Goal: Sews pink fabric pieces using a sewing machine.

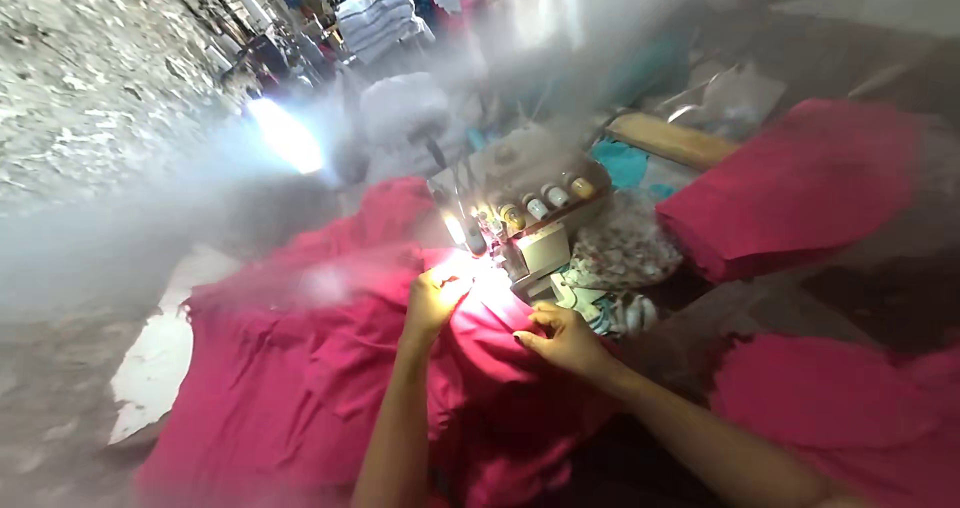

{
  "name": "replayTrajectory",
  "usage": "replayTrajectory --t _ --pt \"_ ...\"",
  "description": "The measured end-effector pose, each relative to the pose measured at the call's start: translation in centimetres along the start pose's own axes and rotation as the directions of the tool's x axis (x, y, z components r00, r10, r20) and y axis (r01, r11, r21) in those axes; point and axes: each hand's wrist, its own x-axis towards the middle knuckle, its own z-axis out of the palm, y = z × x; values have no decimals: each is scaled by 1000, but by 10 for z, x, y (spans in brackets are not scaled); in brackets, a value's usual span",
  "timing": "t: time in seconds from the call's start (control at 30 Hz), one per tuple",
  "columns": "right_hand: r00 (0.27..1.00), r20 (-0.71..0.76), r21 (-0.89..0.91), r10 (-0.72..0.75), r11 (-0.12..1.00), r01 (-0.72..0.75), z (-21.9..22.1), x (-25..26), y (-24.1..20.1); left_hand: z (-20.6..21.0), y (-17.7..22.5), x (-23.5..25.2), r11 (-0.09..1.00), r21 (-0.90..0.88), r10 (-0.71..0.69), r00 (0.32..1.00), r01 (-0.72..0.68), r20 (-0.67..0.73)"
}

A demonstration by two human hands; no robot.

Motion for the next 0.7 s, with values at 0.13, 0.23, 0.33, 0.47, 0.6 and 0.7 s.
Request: replayTrajectory --t 0.13,0.23,0.33,0.47,0.6,0.7 --pt "1000 -17 32 -5 999 5 2 2 11 8 9 0 999 46 12 999 -10 -53" --pt "999 -14 -7 -45 999 45 3 -9 22 23 5 -12 927 286 273 959 -242 -74" --pt "989 -52 -77 -138 988 134 1 -20 22 43 28 -34 735 629 356 933 -252 -42" --pt "965 -132 -100 -225 972 213 -1 -18 22 71 38 -44 786 612 232 960 -89 -159" --pt "957 -136 -96 -258 964 246 3 -7 14 64 22 -29 911 404 154 978 -87 -137" --pt "973 -115 -71 -198 979 191 9 9 -1 36 12 -6 982 191 34 991 -8 -131"
